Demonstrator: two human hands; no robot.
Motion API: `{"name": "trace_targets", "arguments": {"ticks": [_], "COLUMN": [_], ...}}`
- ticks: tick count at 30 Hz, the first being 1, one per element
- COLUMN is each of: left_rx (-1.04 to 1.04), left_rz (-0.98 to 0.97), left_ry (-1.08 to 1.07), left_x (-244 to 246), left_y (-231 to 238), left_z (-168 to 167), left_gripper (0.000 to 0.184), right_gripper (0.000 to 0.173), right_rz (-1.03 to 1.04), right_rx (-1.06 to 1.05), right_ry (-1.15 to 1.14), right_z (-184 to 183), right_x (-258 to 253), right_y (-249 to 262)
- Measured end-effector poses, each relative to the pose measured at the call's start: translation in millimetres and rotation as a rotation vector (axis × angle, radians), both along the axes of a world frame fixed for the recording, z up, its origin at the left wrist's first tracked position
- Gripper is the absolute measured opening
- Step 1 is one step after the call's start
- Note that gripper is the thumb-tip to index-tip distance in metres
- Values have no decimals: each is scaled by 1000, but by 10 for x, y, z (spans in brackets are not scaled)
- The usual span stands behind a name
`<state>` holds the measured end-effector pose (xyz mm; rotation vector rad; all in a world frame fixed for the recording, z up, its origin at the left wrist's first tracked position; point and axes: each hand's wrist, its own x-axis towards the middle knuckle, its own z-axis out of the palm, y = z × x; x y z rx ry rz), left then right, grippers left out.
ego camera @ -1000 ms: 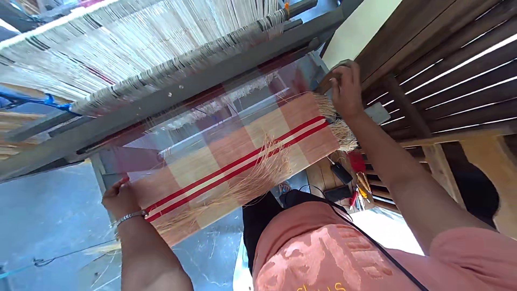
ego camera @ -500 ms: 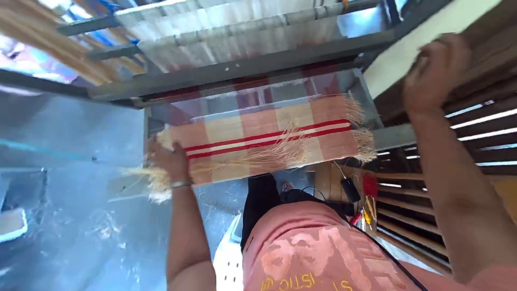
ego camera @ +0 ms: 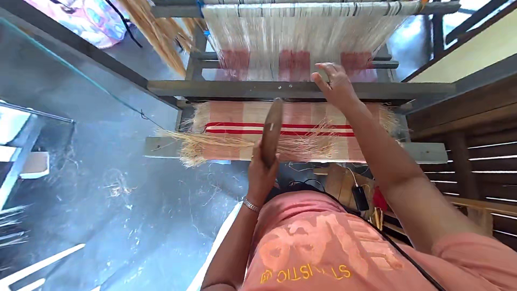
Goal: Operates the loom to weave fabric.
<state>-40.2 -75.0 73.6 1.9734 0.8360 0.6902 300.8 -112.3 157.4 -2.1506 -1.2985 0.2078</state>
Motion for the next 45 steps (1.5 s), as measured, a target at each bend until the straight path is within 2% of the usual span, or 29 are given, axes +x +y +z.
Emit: {"name": "trace_targets", "arguments": {"ticks": [1, 3, 8, 13, 21, 27, 32, 37, 40, 43, 45], "left_rx": [-13, -53, -196, -302, -261, -232, -246, -65, 25, 189, 322], "left_rz": [42, 101, 283, 363, 167, 146, 125, -39, -123, -197, -246], "left_ry": [-27, -92, -149, -114, -76, -51, -38, 149, 308, 453, 507], "left_x": [-130, -390, -932, -1152, -855, -622, -446, -376, -263, -23, 180], "left_y": [20, 53, 88, 155, 369, 455, 498, 676, 877, 1165, 1388], "left_z": [-58, -154, -338, -444, -443, -436, -410, -387, -332, -202, -142], "left_gripper": [70, 69, 75, 80, 76, 77, 74, 74, 79, 71, 65], "right_gripper": [72, 80, 83, 83, 77, 76, 80, 77, 76, 58, 40], "right_rz": [-99, -215, -302, -331, -260, -233, -224, -265, -185, -85, -79], "right_rx": [-128, -244, -226, -260, -337, -190, -264, -280, -287, -193, 65], "right_ry": [-81, -130, -165, -171, -111, -226, -116, -129, -117, 2, 65], "right_z": [-191, -454, -557, -553, -436, -633, -497, -507, -547, -526, -477], "right_x": [151, 207, 169, 166, 216, 349, 679, 457, 343, 487, 500], "right_y": [71, 79, 105, 139, 92, 98, 394, 266, 51, -9, -171]}}
